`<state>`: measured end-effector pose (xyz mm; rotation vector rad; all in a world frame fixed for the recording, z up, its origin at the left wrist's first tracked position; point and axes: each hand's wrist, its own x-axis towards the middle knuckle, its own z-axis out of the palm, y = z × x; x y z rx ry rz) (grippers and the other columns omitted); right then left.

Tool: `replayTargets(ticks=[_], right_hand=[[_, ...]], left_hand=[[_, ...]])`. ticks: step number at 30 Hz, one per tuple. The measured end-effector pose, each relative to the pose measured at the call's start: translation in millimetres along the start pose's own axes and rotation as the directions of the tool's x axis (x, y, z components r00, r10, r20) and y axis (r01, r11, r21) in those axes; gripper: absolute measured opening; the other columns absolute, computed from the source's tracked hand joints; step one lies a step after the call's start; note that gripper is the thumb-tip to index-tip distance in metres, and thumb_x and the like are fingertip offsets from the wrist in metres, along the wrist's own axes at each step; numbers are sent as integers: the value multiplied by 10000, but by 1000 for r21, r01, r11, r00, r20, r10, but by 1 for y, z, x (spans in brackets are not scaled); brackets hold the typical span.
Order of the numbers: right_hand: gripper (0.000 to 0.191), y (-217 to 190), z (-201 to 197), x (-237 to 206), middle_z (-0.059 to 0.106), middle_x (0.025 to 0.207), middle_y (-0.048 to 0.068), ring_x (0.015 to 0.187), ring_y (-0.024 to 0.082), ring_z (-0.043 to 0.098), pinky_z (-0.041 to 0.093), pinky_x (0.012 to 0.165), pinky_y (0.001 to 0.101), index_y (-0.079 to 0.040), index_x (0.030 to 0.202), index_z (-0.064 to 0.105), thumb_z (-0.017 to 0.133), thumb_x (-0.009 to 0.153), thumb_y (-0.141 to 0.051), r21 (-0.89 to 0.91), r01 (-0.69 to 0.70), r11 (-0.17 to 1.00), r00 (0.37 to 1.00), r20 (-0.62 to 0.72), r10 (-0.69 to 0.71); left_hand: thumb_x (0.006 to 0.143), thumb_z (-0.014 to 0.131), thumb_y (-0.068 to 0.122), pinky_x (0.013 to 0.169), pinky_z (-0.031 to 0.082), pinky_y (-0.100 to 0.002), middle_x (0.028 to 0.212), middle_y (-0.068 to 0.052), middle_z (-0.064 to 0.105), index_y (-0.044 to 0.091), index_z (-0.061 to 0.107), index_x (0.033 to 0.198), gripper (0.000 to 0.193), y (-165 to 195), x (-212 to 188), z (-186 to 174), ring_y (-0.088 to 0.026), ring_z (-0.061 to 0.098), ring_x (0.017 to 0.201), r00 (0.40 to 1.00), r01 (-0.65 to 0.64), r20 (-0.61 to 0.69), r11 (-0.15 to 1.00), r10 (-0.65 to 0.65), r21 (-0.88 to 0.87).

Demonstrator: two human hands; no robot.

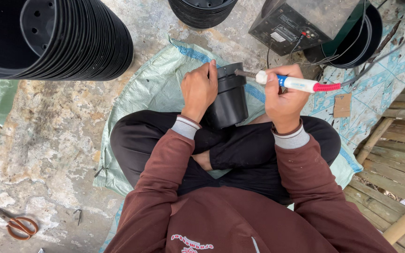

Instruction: The person sits cross-legged on a tarp and uses a soldering iron to melt holes into the sides of black plastic nursery pots. They pick up a pot, hold it steady, and apply the hot tip to create drainage holes, then place the pot aside and repeat the process with another pot from a nearby stack.

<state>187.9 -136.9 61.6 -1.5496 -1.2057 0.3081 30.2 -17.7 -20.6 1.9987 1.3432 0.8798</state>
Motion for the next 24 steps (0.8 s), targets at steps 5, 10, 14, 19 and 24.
replayTargets(ticks=[5, 10, 14, 19, 24], right_hand=[[42, -3, 2, -2, 661, 871, 41, 698, 48, 523, 405, 622, 227, -1, 1034, 632, 665, 1058, -13, -26, -41, 999, 999, 31, 41], [71, -5, 2, -3, 671, 866, 40, 682, 45, 521, 403, 610, 224, 0, 1013, 622, 674, 1058, -20, -31, -38, 999, 998, 49, 40], [77, -5, 3, -4, 673, 856, 44, 671, 45, 524, 402, 601, 228, 5, 1008, 622, 678, 1055, -20, -39, -37, 999, 998, 57, 39], [80, -4, 3, -5, 682, 867, 46, 678, 42, 531, 411, 609, 226, 5, 1017, 622, 681, 1063, -22, -42, -23, 999, 997, 68, 26], [83, -2, 4, -4, 684, 863, 46, 665, 32, 523, 401, 595, 216, 6, 1009, 615, 681, 1056, -15, -25, -49, 999, 996, 68, 50]], left_hand=[[1042, 567, 295, 625, 482, -511, 648, -168, 651, 61, 656, 707, 418, 0, 0, 1, -408, 615, 585, 1000, 24, -1, 1000, -24, -19], [1041, 570, 296, 640, 490, -509, 641, -162, 651, 62, 650, 705, 417, 1, 0, 0, -405, 613, 577, 1000, 3, -15, 1000, -3, 3], [1037, 575, 296, 636, 488, -508, 637, -159, 654, 62, 653, 705, 414, 1, -1, 0, -406, 610, 570, 1000, 7, -14, 1000, -7, 6], [1038, 574, 296, 639, 494, -503, 640, -161, 655, 61, 657, 709, 412, 1, -1, 1, -405, 607, 561, 1000, 5, -14, 1000, -5, 12], [1037, 575, 298, 638, 499, -495, 635, -157, 655, 67, 669, 715, 407, 1, -1, 2, -396, 604, 549, 999, -20, -39, 999, 21, 24]])
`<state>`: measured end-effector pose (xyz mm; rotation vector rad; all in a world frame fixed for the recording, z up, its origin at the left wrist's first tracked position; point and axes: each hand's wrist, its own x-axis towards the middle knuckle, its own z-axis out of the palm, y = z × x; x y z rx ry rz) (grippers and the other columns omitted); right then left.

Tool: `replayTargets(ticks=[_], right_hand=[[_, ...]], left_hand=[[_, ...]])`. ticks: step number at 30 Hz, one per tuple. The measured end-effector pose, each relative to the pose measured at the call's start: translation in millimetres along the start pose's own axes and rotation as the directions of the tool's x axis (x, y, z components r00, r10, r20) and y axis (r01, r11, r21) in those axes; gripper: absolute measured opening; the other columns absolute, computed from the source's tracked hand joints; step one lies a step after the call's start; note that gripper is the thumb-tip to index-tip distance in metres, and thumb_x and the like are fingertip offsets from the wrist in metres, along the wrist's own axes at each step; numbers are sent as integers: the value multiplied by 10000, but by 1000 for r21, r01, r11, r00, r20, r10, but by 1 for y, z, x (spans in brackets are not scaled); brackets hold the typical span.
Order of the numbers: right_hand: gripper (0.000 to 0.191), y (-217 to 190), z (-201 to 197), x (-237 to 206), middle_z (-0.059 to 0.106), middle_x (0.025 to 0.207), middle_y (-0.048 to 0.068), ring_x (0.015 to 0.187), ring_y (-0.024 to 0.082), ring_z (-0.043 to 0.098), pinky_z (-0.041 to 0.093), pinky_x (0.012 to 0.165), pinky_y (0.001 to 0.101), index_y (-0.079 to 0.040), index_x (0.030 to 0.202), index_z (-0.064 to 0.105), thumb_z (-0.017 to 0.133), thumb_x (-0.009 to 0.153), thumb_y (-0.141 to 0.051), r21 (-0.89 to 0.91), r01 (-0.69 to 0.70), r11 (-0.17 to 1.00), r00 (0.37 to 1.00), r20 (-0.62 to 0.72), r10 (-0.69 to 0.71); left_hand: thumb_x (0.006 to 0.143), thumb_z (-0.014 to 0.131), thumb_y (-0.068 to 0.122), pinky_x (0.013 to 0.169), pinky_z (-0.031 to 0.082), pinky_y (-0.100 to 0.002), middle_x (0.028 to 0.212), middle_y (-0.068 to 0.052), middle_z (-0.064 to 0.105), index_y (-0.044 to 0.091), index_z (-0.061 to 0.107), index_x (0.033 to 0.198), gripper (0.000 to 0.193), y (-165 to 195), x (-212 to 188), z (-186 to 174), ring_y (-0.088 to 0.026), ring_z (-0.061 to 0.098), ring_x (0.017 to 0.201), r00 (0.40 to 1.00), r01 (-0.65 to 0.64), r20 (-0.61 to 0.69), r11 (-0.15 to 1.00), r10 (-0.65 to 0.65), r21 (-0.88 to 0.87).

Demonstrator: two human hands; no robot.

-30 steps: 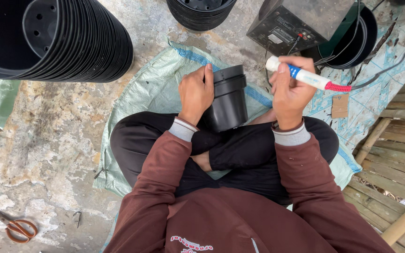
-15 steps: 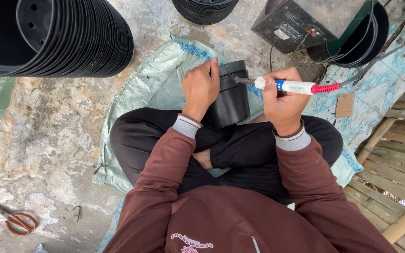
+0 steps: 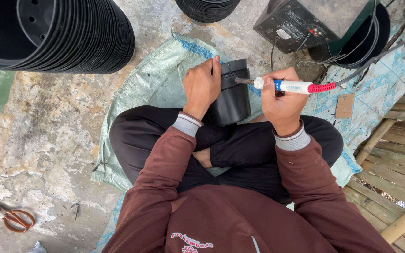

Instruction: The person sits cross-legged on a tarp and uses a soldering iron to melt holes into the sides of black plastic nursery pots. They pick up a pot, hold it steady, and apply the hot tip to create drainage holes, then place the pot aside and repeat the process with another pot from a nearby stack.

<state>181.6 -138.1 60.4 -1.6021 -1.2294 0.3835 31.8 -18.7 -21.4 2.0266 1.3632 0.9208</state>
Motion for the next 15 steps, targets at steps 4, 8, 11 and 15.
replayTargets(ticks=[4, 8, 11, 15], right_hand=[[79, 1, 1, 1, 689, 871, 45, 675, 32, 536, 410, 598, 216, 4, 1010, 615, 675, 1058, -14, 4, 9, 1000, 1000, 5, -9], [89, 1, 2, 1, 681, 850, 40, 666, 33, 532, 409, 592, 218, 5, 997, 610, 676, 1056, -6, -18, 12, 1000, 1000, 13, -12], [89, 1, 5, 2, 667, 837, 34, 667, 30, 535, 416, 588, 217, 4, 994, 603, 671, 1052, -1, 1, -17, 1000, 999, 28, 17], [93, 2, 8, 1, 655, 828, 31, 674, 32, 548, 428, 594, 218, 1, 985, 594, 664, 1045, 10, 6, -10, 1000, 999, 51, 10]], left_hand=[[1040, 573, 299, 613, 494, -483, 619, -154, 652, 59, 662, 702, 424, -1, 0, 1, -377, 601, 523, 998, 30, 46, 1000, -30, 0], [1039, 573, 300, 610, 490, -483, 621, -153, 654, 59, 664, 702, 424, -2, 0, 1, -372, 605, 522, 999, 23, 40, 1000, -24, 8], [1037, 574, 297, 614, 491, -484, 625, -156, 655, 61, 668, 706, 417, -2, -2, 2, -378, 608, 531, 999, 17, 33, 1000, -17, -1], [1040, 570, 294, 626, 495, -488, 649, -157, 665, 61, 666, 716, 410, -3, -2, 3, -379, 623, 557, 1000, -3, 21, 1000, 3, 17]])
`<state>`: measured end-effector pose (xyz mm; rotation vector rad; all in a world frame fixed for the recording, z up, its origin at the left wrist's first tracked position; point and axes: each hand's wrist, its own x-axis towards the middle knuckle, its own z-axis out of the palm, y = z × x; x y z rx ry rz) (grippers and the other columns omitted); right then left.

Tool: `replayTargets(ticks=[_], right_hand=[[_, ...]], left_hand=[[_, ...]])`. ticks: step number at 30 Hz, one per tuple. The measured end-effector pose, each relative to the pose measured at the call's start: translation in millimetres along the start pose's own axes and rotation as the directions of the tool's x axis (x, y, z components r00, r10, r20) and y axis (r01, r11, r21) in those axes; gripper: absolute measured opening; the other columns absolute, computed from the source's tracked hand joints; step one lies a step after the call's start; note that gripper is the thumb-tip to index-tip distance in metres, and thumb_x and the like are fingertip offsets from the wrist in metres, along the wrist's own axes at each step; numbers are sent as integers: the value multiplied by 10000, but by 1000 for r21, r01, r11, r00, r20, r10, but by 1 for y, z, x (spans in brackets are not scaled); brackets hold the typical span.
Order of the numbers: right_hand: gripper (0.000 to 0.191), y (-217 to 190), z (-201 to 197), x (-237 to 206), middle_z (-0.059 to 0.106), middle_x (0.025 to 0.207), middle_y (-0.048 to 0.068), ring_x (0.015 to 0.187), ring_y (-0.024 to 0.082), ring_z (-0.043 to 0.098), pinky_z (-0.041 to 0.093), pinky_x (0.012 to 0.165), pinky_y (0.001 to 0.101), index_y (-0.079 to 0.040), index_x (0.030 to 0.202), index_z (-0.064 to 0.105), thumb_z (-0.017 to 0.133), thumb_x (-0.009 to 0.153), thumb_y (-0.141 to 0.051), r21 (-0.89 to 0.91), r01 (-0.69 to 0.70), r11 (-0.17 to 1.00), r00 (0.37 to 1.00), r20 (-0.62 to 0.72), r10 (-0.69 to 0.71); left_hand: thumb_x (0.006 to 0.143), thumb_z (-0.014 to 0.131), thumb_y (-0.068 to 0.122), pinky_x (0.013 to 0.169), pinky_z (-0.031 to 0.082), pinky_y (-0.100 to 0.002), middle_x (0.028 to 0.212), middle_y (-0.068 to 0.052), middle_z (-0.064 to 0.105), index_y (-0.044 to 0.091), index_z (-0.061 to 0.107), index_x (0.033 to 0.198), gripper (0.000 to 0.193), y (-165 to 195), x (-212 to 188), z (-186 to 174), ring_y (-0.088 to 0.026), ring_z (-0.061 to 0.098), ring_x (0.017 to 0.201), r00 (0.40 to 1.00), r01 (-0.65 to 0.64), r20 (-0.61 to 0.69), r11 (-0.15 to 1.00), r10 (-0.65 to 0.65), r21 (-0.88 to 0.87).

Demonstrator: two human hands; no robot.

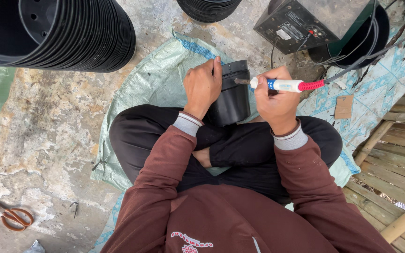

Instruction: The person sits cross-legged on a tarp and uses a soldering iron to melt holes into the sides of black plastic nursery pots. They pick up a pot, hold it steady, and apply the hot tip to create drainage holes, then place the pot aside and repeat the process with another pot from a nearby stack.

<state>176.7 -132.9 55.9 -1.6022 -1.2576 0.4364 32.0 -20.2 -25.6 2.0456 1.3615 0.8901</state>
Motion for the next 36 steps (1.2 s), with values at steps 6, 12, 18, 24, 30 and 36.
replayTargets(ticks=[6, 12, 18, 24, 30, 36], right_hand=[[100, 4, 3, 1, 634, 802, 23, 662, 34, 540, 423, 584, 220, -1, 976, 582, 661, 1036, 13, 26, -30, 999, 1000, -5, 30], [97, 4, 6, 0, 627, 781, 18, 648, 34, 546, 426, 575, 223, -1, 973, 585, 661, 1030, 19, -16, 12, 1000, 1000, 0, -12], [121, 3, 6, 2, 594, 744, 17, 612, 42, 509, 395, 548, 238, -6, 941, 574, 658, 1020, 30, -39, 24, 999, 1000, 11, -24], [127, 2, 9, 3, 587, 722, 18, 595, 47, 510, 394, 541, 241, -8, 927, 573, 660, 1006, 38, -62, 33, 998, 999, 12, -32], [128, 1, 10, 4, 591, 718, 22, 588, 51, 520, 400, 539, 241, -8, 921, 572, 664, 999, 34, -66, 43, 997, 999, 14, -42], [125, 7, 12, 1, 609, 732, 29, 591, 58, 534, 407, 540, 244, -9, 927, 579, 675, 995, 33, -70, 28, 997, 999, 22, -26]], left_hand=[[1033, 575, 291, 652, 499, -493, 662, -160, 673, 64, 677, 724, 397, 0, -1, 0, -387, 629, 575, 1000, 7, -1, 1000, -7, -15], [1031, 580, 294, 655, 502, -491, 651, -163, 669, 59, 675, 714, 406, -2, -2, 1, -386, 624, 561, 1000, 20, 18, 1000, -20, -6], [1038, 572, 288, 675, 519, -473, 621, -149, 663, 56, 675, 715, 411, -2, -2, 2, -361, 615, 520, 999, 27, 43, 999, -26, -23], [1036, 573, 289, 688, 513, -476, 649, -149, 675, 60, 675, 718, 405, -2, -3, 2, -362, 633, 559, 1000, 6, 12, 1000, -6, -17], [1036, 567, 299, 679, 513, -484, 658, -152, 679, 64, 672, 714, 412, -1, -3, 2, -367, 639, 570, 1000, 8, 15, 1000, -8, -5], [1031, 572, 302, 670, 509, -495, 650, -158, 674, 60, 673, 714, 411, 4, -1, -4, -379, 634, 569, 999, 21, 28, 1000, -21, -6]])
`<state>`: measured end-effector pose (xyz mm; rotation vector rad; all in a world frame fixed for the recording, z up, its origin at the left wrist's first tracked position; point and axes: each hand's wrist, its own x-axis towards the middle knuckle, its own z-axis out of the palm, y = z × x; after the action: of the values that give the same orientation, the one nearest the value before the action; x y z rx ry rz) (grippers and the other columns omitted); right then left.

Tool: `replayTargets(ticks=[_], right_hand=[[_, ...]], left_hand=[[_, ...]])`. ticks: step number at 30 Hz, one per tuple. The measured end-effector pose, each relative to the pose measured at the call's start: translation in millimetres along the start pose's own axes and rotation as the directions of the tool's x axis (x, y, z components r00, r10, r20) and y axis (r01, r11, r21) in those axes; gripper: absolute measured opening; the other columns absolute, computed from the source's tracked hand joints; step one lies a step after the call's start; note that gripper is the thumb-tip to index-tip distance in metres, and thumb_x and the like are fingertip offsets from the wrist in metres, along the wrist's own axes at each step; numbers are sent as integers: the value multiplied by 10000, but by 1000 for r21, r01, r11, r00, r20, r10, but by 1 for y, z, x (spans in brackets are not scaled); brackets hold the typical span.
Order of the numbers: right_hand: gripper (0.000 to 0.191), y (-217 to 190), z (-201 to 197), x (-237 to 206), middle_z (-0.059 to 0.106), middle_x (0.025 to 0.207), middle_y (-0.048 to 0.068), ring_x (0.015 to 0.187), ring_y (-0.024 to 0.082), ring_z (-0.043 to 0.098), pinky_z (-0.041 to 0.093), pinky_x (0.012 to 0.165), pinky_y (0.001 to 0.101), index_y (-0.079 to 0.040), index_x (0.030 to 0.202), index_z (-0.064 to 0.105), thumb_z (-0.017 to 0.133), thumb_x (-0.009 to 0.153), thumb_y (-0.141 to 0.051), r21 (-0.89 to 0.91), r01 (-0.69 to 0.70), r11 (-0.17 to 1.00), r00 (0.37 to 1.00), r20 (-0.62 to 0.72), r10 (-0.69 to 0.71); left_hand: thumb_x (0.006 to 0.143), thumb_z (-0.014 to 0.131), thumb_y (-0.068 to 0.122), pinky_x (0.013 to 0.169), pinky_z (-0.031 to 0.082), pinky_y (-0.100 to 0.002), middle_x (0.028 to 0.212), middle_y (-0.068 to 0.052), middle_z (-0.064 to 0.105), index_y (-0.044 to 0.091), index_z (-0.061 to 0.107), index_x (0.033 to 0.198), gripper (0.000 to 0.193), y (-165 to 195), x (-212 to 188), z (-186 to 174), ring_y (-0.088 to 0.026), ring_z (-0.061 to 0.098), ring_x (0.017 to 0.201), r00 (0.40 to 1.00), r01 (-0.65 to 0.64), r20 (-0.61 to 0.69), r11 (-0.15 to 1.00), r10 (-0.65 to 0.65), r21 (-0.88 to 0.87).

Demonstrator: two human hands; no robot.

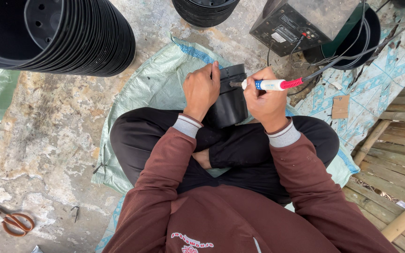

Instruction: The person sits cross-legged on a tarp and uses a soldering iron to melt holes into the sides of black plastic nursery pots. They pick up a pot, hold it steady, and apply the hot tip to create drainage holes, then place the pot aside and repeat the process with another pot from a nearby stack.

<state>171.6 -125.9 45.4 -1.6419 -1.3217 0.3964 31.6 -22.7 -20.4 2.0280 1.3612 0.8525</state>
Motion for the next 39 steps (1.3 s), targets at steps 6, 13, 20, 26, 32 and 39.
replayTargets(ticks=[6, 13, 20, 26, 32, 39], right_hand=[[77, 12, -23, 3, 634, 856, 72, 667, 115, 553, 432, 606, 256, -1, 1020, 604, 646, 1084, -7, 49, 230, 972, 965, -139, -221], [145, 23, -72, 22, 487, 753, 24, 440, 86, 360, 258, 403, 229, -24, 989, 530, 510, 1118, -85, 637, 137, 758, 829, -492, 264], [147, 37, -82, 28, 420, 643, 28, 446, 105, 350, 255, 424, 257, -40, 1011, 554, 518, 1111, -142, 801, 147, 580, 821, -426, 379], [180, 43, -82, 29, 439, 667, 39, 482, 127, 389, 292, 447, 272, -43, 1013, 554, 517, 1133, -172, 850, 109, 515, 860, -340, 381], [184, 49, -82, 30, 458, 682, 40, 482, 120, 411, 283, 438, 264, -54, 1011, 544, 514, 1150, -171, 848, 103, 519, 872, -329, 364], [191, 51, -74, 35, 452, 658, 35, 447, 102, 388, 262, 442, 262, -58, 982, 536, 529, 1157, -134, 814, 110, 570, 872, -354, 338]], left_hand=[[1014, 572, 288, 613, 472, -515, 697, -186, 684, 67, 714, 744, 377, -8, 6, -5, -427, 630, 626, 996, 42, -83, 999, -44, -29], [1173, 582, 365, 708, 455, -449, 840, -189, 559, -30, 567, 867, 500, -44, 14, -35, -358, 490, 760, 940, 340, 260, 613, -220, -713], [1016, 445, 638, 955, 567, -433, 1335, -255, 642, -27, 532, 1453, 801, 16, -16, -161, -343, 658, 1165, 875, 474, 470, 10, -121, -880], [1122, 373, 423, 1176, 535, -473, 1550, -181, 534, 28, 392, 1556, 588, 52, -40, -281, -317, 570, 1411, 982, 10, -3, 70, -188, -998], [1186, 608, 198, 884, 465, -377, 1126, -67, 559, 37, 500, 1217, 197, 14, -3, -339, -185, 548, 989, 697, -515, -712, 750, 85, -415], [1023, 865, 223, 722, 488, -325, 1039, -66, 745, 30, 573, 974, 353, 12, 10, -343, -210, 676, 834, 789, -123, -474, 856, 391, 502]])
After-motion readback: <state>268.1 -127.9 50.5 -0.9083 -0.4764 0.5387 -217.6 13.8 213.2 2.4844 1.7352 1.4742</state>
